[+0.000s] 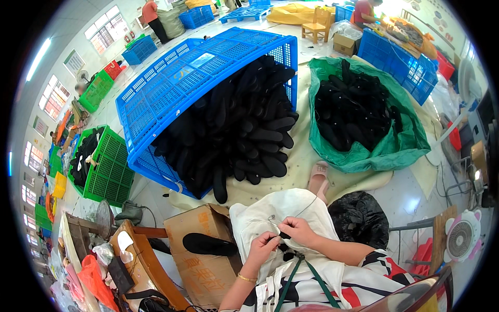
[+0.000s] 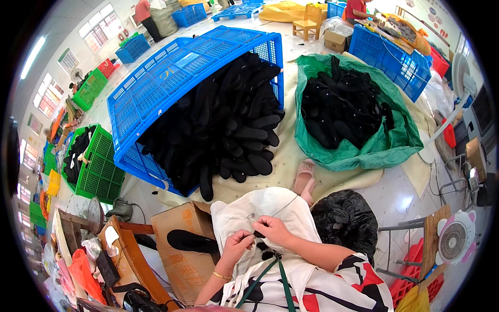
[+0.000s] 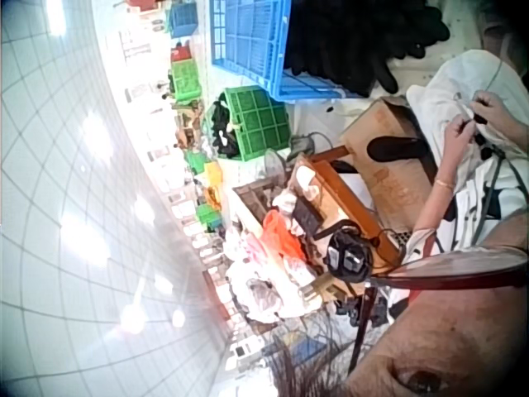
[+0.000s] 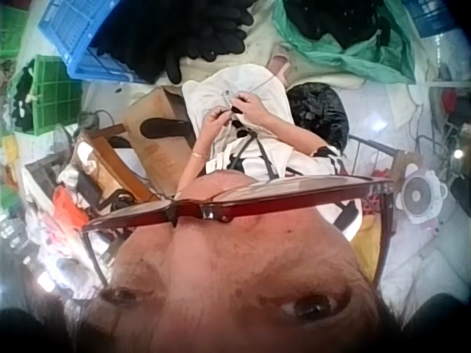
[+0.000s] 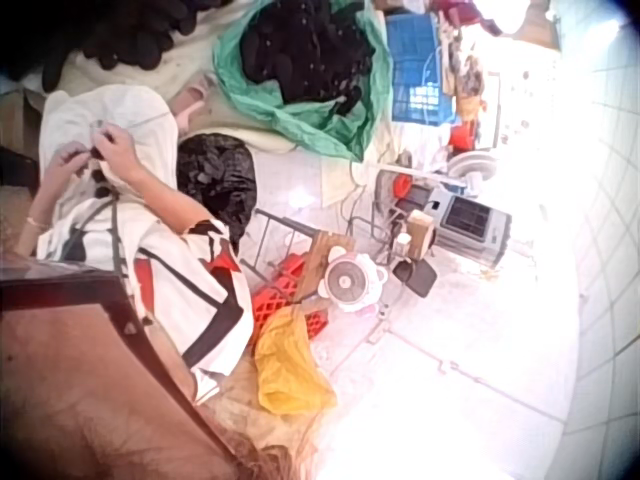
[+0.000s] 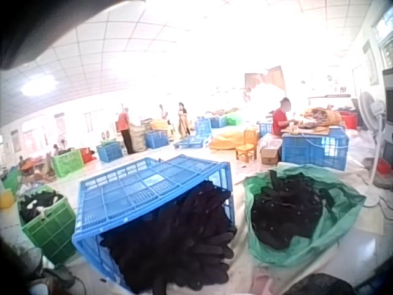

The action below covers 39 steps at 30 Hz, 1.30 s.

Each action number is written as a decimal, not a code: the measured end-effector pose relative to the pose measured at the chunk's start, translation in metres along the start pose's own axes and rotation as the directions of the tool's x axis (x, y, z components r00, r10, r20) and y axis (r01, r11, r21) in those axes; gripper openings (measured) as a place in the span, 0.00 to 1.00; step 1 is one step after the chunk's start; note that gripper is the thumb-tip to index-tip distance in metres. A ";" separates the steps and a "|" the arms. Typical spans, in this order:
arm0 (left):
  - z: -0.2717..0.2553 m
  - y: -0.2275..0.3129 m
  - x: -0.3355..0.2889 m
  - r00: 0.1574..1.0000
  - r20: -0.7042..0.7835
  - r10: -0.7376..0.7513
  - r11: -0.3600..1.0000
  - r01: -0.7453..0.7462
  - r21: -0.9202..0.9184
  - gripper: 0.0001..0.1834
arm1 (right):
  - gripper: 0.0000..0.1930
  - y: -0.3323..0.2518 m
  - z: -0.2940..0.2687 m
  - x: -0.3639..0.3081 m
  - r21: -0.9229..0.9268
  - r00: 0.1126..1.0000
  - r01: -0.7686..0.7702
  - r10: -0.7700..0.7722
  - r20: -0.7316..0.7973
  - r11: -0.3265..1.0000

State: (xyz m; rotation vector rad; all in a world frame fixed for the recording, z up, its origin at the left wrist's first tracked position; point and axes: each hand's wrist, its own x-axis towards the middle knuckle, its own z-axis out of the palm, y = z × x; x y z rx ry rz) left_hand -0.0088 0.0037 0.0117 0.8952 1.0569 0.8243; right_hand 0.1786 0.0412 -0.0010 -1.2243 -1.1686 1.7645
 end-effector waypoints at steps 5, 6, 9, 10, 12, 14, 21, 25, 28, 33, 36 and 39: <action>-0.004 -0.002 0.001 0.999 -0.049 0.015 0.999 -0.012 0.053 0.06 | 0.11 -0.002 0.004 0.002 -0.046 0.998 0.045 -0.047 -0.034 0.998; -0.004 -0.001 0.001 0.998 -0.066 0.015 0.998 -0.011 0.056 0.07 | 0.11 -0.001 0.004 0.003 -0.013 0.997 0.073 -0.073 -0.036 0.997; -0.005 0.002 0.000 0.991 -0.132 0.010 0.999 -0.005 0.045 0.07 | 0.12 -0.004 0.005 0.002 0.100 1.000 0.010 -0.009 -0.009 0.995; -0.006 0.002 0.000 0.988 -0.157 0.003 0.999 0.003 0.033 0.07 | 0.13 -0.006 0.004 0.001 0.138 0.999 -0.042 0.041 0.008 0.990; -0.012 -0.001 0.006 0.986 -0.159 0.041 0.997 -0.031 0.066 0.07 | 0.13 -0.003 -0.005 0.010 0.073 0.984 -0.132 0.122 0.128 0.989; -0.013 0.002 0.011 0.985 -0.168 0.051 0.989 -0.026 0.145 0.07 | 0.12 -0.001 -0.010 0.013 0.078 0.976 -0.162 0.148 0.158 0.984; -0.011 0.029 0.006 0.992 -0.119 0.042 0.987 -0.060 -0.150 0.12 | 0.10 -0.032 0.000 0.017 0.198 0.998 -0.027 0.016 0.054 0.980; -0.013 0.025 0.012 0.984 -0.170 0.047 0.984 -0.074 -0.159 0.10 | 0.10 -0.033 0.002 0.015 0.172 0.999 -0.005 -0.001 0.035 0.985; -0.015 0.023 0.013 0.984 -0.172 0.050 0.985 -0.077 -0.152 0.09 | 0.11 -0.026 0.000 0.019 0.157 0.999 -0.002 -0.005 0.040 0.988; -0.014 0.022 0.012 0.954 -0.255 0.155 0.987 -0.158 0.011 0.09 | 0.19 -0.018 -0.007 0.019 0.147 0.994 -0.108 0.103 0.045 0.983; -0.013 0.024 0.012 0.880 -0.259 0.399 0.902 -0.325 0.286 0.10 | 0.24 -0.017 -0.013 0.020 0.181 0.971 -0.222 0.201 0.126 0.958; -0.011 0.027 0.011 0.737 -0.107 0.667 0.616 -0.465 0.636 0.14 | 0.24 -0.017 -0.018 0.022 0.240 0.919 -0.364 0.305 0.251 0.900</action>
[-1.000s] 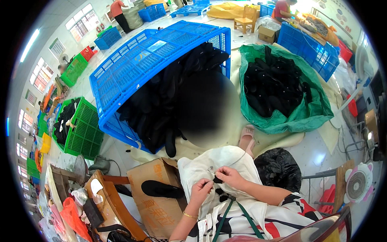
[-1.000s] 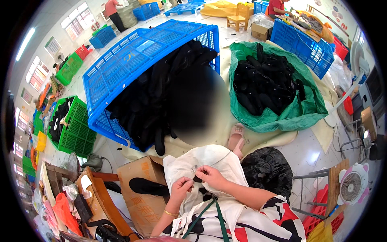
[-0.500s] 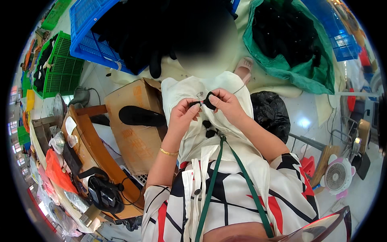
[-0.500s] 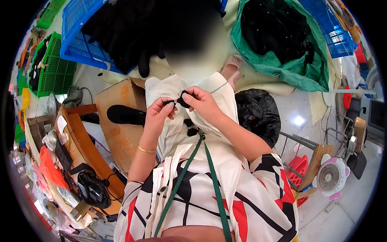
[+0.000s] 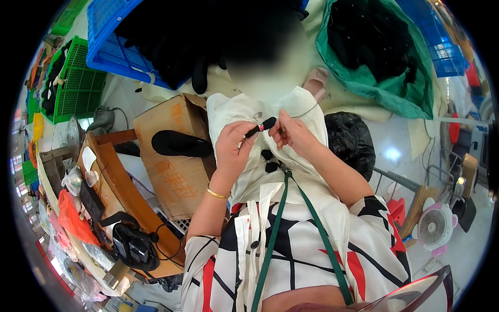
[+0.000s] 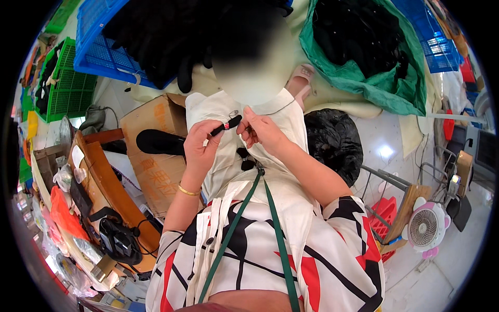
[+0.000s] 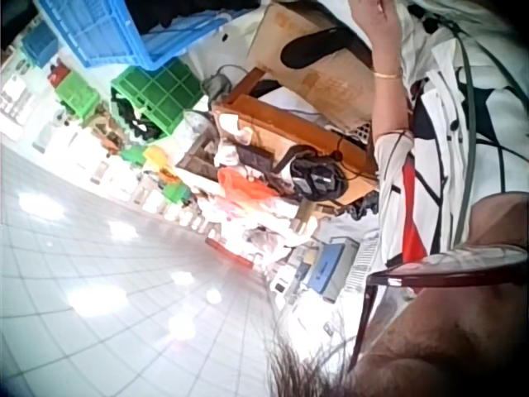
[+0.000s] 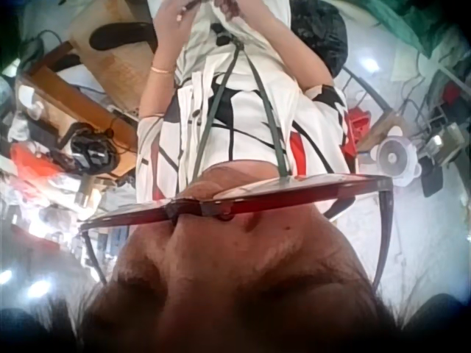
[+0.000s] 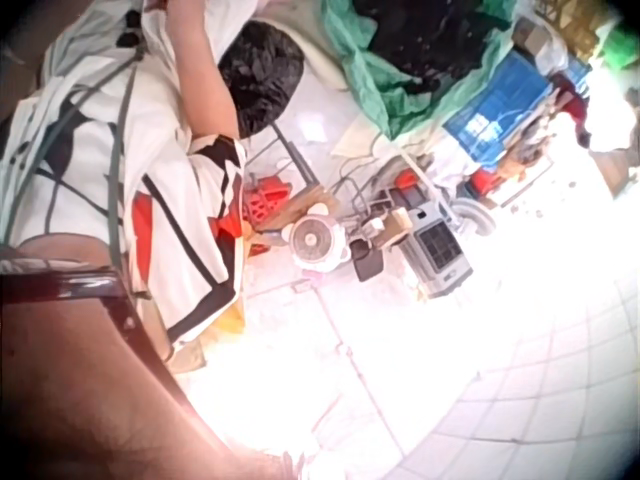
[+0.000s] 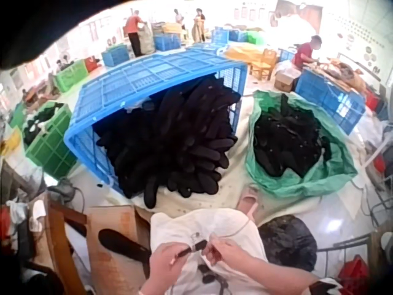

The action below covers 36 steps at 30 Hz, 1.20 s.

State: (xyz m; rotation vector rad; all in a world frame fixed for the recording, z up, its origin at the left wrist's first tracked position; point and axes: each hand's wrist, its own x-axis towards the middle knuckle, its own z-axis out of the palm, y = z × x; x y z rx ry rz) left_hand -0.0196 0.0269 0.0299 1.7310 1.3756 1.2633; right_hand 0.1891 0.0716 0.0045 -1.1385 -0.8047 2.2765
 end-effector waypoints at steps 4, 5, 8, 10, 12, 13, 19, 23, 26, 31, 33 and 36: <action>0.001 0.003 -0.002 0.998 0.058 0.022 0.998 -0.025 0.054 0.17 | 0.16 -0.004 0.012 0.002 -0.104 0.991 0.110 -0.117 -0.061 0.988; 0.000 0.008 -0.001 0.993 0.081 -0.085 0.996 0.086 -0.017 0.17 | 0.14 -0.002 0.013 0.001 -0.183 0.976 0.175 -0.194 -0.095 0.967; -0.006 -0.001 -0.009 0.915 0.233 -0.329 0.870 0.390 -0.302 0.15 | 0.12 0.006 0.015 -0.001 -0.246 0.946 0.292 -0.316 -0.065 0.924; -0.007 -0.011 -0.012 0.846 0.323 -0.423 0.753 0.527 -0.394 0.13 | 0.11 0.013 0.018 0.000 -0.288 0.921 0.352 -0.384 -0.062 0.891; -0.007 -0.015 -0.013 0.781 0.359 -0.510 0.680 0.622 -0.387 0.11 | 0.11 0.013 0.023 -0.004 -0.369 0.907 0.376 -0.420 -0.042 0.850; -0.007 -0.016 -0.013 0.784 0.351 -0.511 0.683 0.619 -0.388 0.10 | 0.10 0.007 0.027 -0.009 -0.427 0.906 0.371 -0.422 -0.026 0.825; -0.001 -0.010 -0.016 0.831 0.275 -0.484 0.682 0.555 -0.477 0.09 | 0.09 0.015 0.026 -0.008 -0.405 0.892 0.385 -0.447 -0.066 0.829; 0.004 -0.004 -0.019 0.847 0.233 -0.479 0.582 0.505 -0.638 0.08 | 0.10 0.018 0.031 -0.009 -0.053 0.960 0.259 -0.263 -0.095 0.964; 0.001 -0.010 -0.025 0.842 0.225 -0.490 0.670 0.529 -0.521 0.08 | 0.10 0.019 0.019 -0.006 -0.070 0.971 0.218 -0.223 -0.082 0.973; -0.004 -0.007 -0.023 0.910 0.185 -0.371 0.899 0.402 -0.174 0.07 | 0.11 0.000 0.017 -0.009 -0.468 0.916 0.372 -0.398 0.048 0.802; -0.004 -0.006 -0.024 0.927 0.206 -0.314 0.934 0.341 -0.111 0.07 | 0.09 -0.002 0.019 -0.008 -0.596 0.910 0.386 -0.398 0.118 0.704; -0.002 -0.005 -0.025 0.887 0.323 -0.329 0.903 0.396 -0.169 0.07 | 0.08 -0.001 0.019 -0.003 -0.604 0.935 0.324 -0.343 0.088 0.728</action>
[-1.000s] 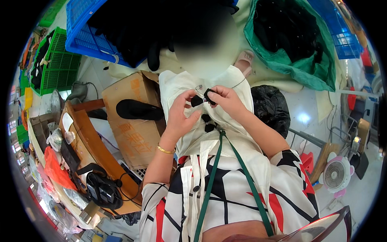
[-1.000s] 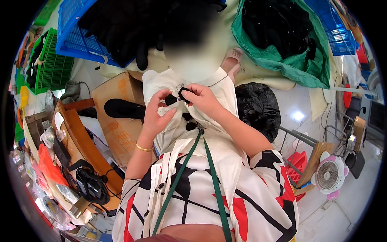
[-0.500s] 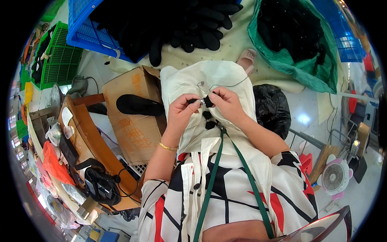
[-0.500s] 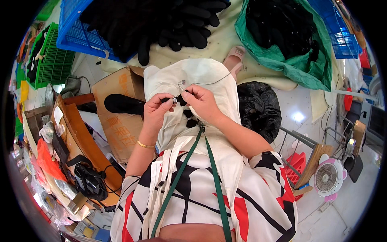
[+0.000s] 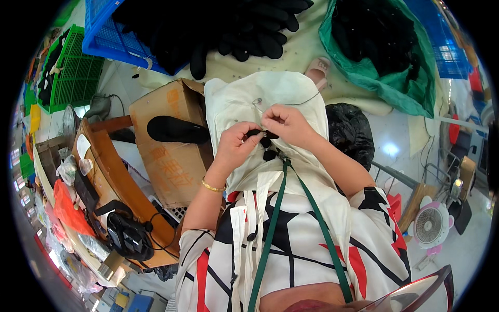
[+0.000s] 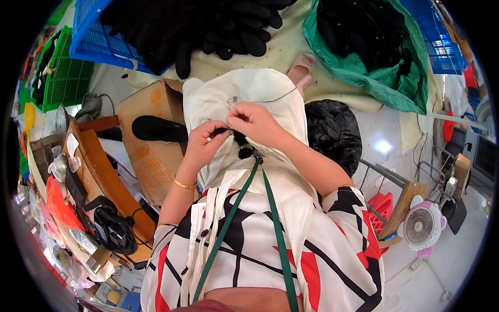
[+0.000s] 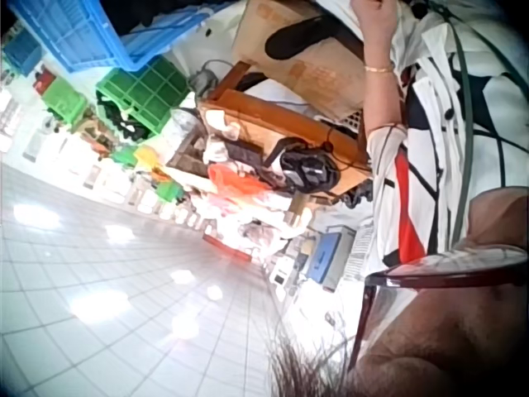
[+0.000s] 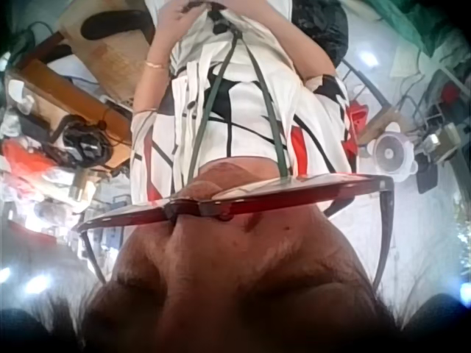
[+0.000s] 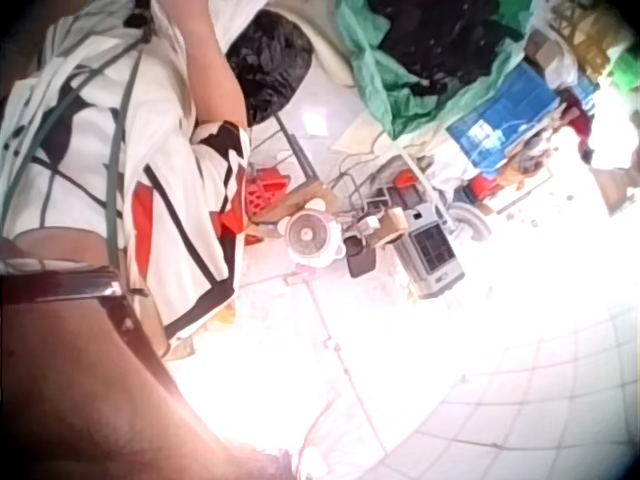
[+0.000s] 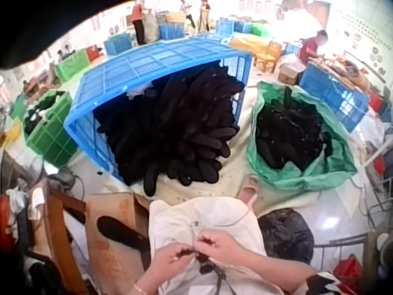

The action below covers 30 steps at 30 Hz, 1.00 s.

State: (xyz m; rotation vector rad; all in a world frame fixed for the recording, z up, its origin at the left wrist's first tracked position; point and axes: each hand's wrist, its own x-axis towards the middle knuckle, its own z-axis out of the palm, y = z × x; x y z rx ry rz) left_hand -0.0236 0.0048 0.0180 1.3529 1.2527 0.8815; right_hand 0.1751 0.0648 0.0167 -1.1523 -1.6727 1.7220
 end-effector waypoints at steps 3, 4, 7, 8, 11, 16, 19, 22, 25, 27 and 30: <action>0.002 -0.004 -0.004 0.988 -0.060 -0.141 0.982 0.132 -0.131 0.07 | 0.07 -0.001 0.001 0.002 0.104 0.992 -0.056 0.067 -0.105 0.993; 0.001 -0.006 -0.005 0.985 -0.081 -0.152 0.981 0.140 -0.134 0.06 | 0.07 0.001 0.001 0.002 0.105 0.989 -0.035 0.049 -0.139 0.994; -0.002 -0.008 -0.005 0.983 -0.119 -0.137 0.987 0.125 -0.105 0.07 | 0.07 -0.002 0.001 -0.004 0.054 0.998 -0.002 0.006 -0.061 0.999; -0.002 -0.006 -0.005 0.988 -0.116 -0.102 0.993 0.094 -0.067 0.07 | 0.07 -0.004 0.001 -0.005 0.028 1.000 0.005 -0.005 -0.005 1.000; -0.005 0.004 -0.007 0.997 0.005 -0.074 0.997 0.075 -0.011 0.07 | 0.06 -0.003 0.001 -0.007 -0.195 0.986 0.159 -0.145 0.084 0.968; -0.007 -0.001 -0.006 0.992 0.054 -0.111 0.983 0.117 -0.139 0.07 | 0.05 0.004 0.000 0.000 -0.299 0.946 0.305 -0.323 -0.011 0.904; -0.007 -0.007 -0.012 0.991 -0.026 -0.133 0.981 0.128 -0.148 0.07 | 0.07 -0.002 0.001 -0.002 -0.360 0.945 0.180 -0.262 -0.195 0.916; -0.005 -0.007 -0.012 0.970 -0.198 -0.143 0.982 0.114 -0.148 0.07 | 0.12 0.009 -0.005 -0.016 -0.586 0.988 0.112 -0.153 -0.021 0.803; -0.004 -0.006 -0.009 0.934 -0.346 -0.084 0.994 0.054 -0.096 0.08 | 0.18 0.011 0.006 -0.038 -0.783 0.947 0.011 0.246 0.208 0.622; -0.002 -0.010 -0.009 0.908 -0.418 -0.009 0.998 -0.015 -0.055 0.09 | 0.19 0.013 0.010 -0.046 -0.814 0.869 -0.032 0.419 0.264 0.580; -0.003 -0.004 -0.009 0.893 -0.448 0.037 0.999 -0.029 0.024 0.10 | 0.18 0.032 0.002 -0.053 -0.693 0.854 -0.092 0.414 0.314 0.715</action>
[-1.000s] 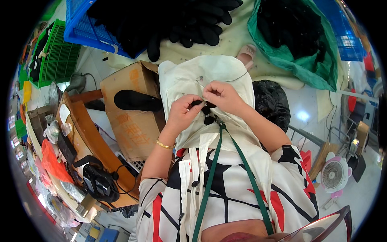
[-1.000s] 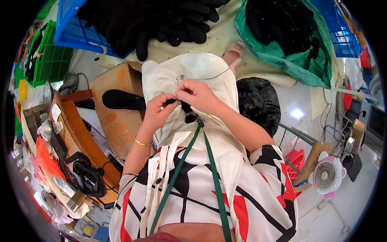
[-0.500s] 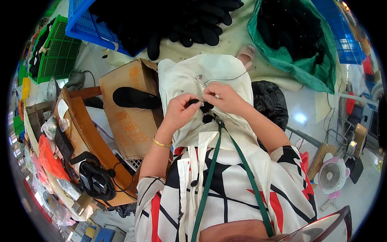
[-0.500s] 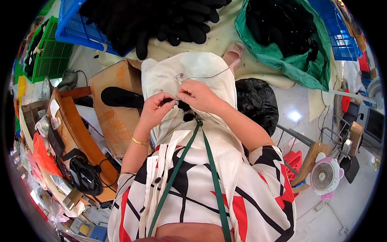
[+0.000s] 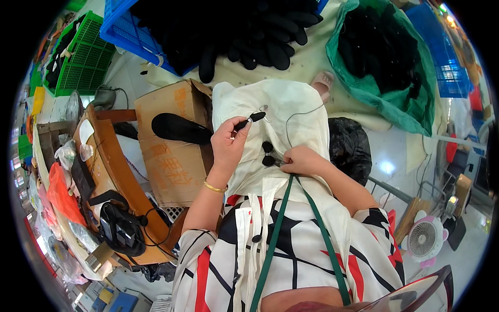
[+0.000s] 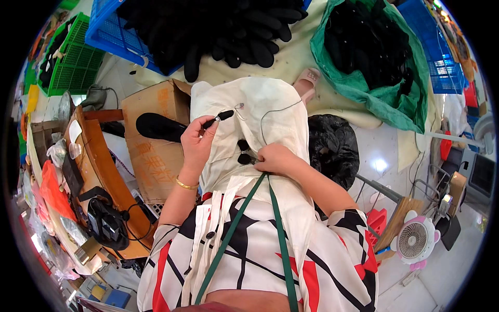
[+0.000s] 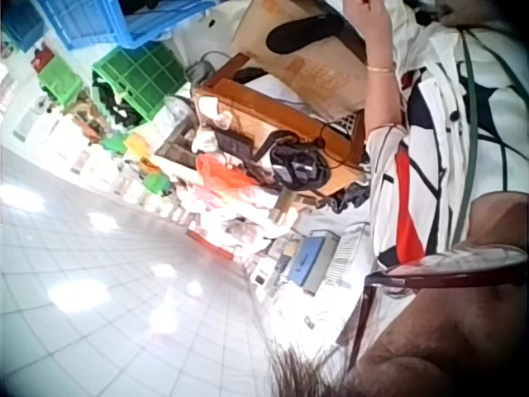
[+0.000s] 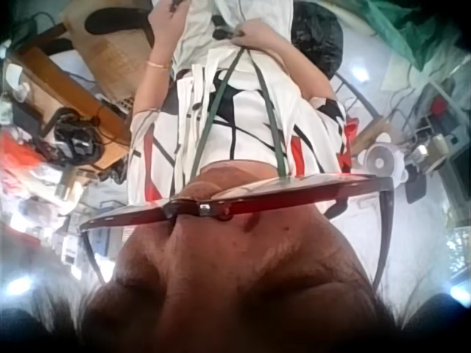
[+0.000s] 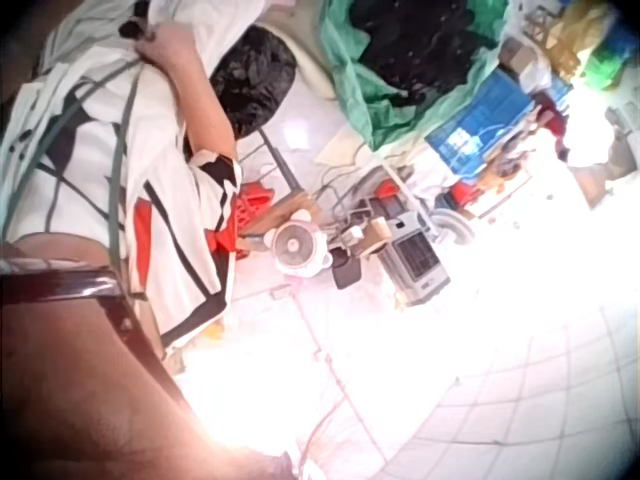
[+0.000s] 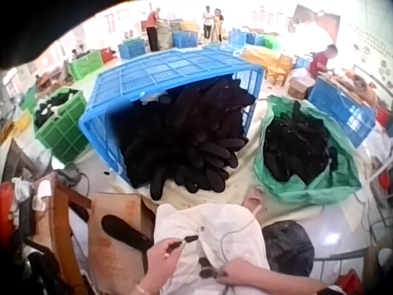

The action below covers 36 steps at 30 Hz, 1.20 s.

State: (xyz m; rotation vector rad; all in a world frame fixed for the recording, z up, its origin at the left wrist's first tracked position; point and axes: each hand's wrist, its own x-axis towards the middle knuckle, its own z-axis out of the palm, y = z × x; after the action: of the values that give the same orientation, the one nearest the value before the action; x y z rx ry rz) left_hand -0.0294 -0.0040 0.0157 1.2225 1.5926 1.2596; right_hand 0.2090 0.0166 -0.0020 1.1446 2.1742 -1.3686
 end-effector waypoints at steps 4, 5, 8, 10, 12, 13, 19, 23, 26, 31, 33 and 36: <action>0.001 0.000 0.000 0.996 -0.054 0.074 0.996 -0.071 0.061 0.10 | 0.11 0.009 -0.009 -0.003 0.691 0.997 0.072 -0.046 -0.056 0.720; 0.000 0.000 0.002 0.994 -0.055 0.095 0.993 -0.091 0.074 0.10 | 0.09 0.007 -0.014 -0.005 0.845 0.995 0.100 -0.051 -0.086 0.526; 0.003 0.000 0.000 0.989 -0.042 0.140 0.985 -0.135 0.106 0.10 | 0.07 -0.018 -0.036 -0.011 0.949 0.986 0.163 -0.056 -0.154 0.271; 0.005 0.003 0.001 0.978 -0.022 0.207 0.968 -0.201 0.152 0.10 | 0.08 -0.034 -0.040 -0.009 0.934 0.983 0.182 -0.070 -0.169 0.307; 0.006 0.011 0.000 0.952 0.001 0.306 0.929 -0.298 0.221 0.09 | 0.10 -0.042 -0.035 -0.002 0.858 0.968 0.228 -0.011 -0.251 0.461; 0.006 0.012 0.000 0.943 0.011 0.333 0.910 -0.324 0.258 0.10 | 0.13 -0.045 -0.034 0.000 0.797 0.935 0.299 0.008 -0.356 0.525; 0.004 0.012 0.000 0.872 0.070 0.484 0.785 -0.468 0.406 0.12 | 0.17 -0.044 -0.035 0.010 0.673 0.866 0.347 0.053 -0.498 0.653; 0.005 0.010 0.000 0.844 0.079 0.530 0.757 -0.513 0.404 0.12 | 0.16 -0.043 -0.033 0.013 0.599 0.833 0.364 0.038 -0.552 0.713; 0.006 0.009 0.001 0.835 0.083 0.543 0.753 -0.529 0.391 0.12 | 0.16 -0.042 -0.034 0.014 0.580 0.825 0.360 0.040 -0.563 0.731; 0.007 0.009 -0.001 0.825 0.070 0.560 0.755 -0.543 0.367 0.12 | 0.15 -0.047 -0.033 0.017 0.640 0.834 0.352 0.082 -0.545 0.683; 0.007 0.006 -0.001 0.820 0.077 0.567 0.751 -0.553 0.361 0.11 | 0.15 -0.047 -0.032 0.017 0.683 0.839 0.364 0.096 -0.536 0.633; 0.009 0.012 -0.007 0.985 -0.024 0.170 0.973 -0.165 0.161 0.07 | 0.16 -0.044 -0.039 0.010 0.783 0.929 0.250 0.088 -0.360 0.569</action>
State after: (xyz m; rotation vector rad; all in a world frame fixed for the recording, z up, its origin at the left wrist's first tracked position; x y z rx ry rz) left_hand -0.0161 -0.0082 0.0251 1.4672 1.6717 1.2855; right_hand 0.1740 0.0452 0.0372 1.7278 1.7724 -2.5517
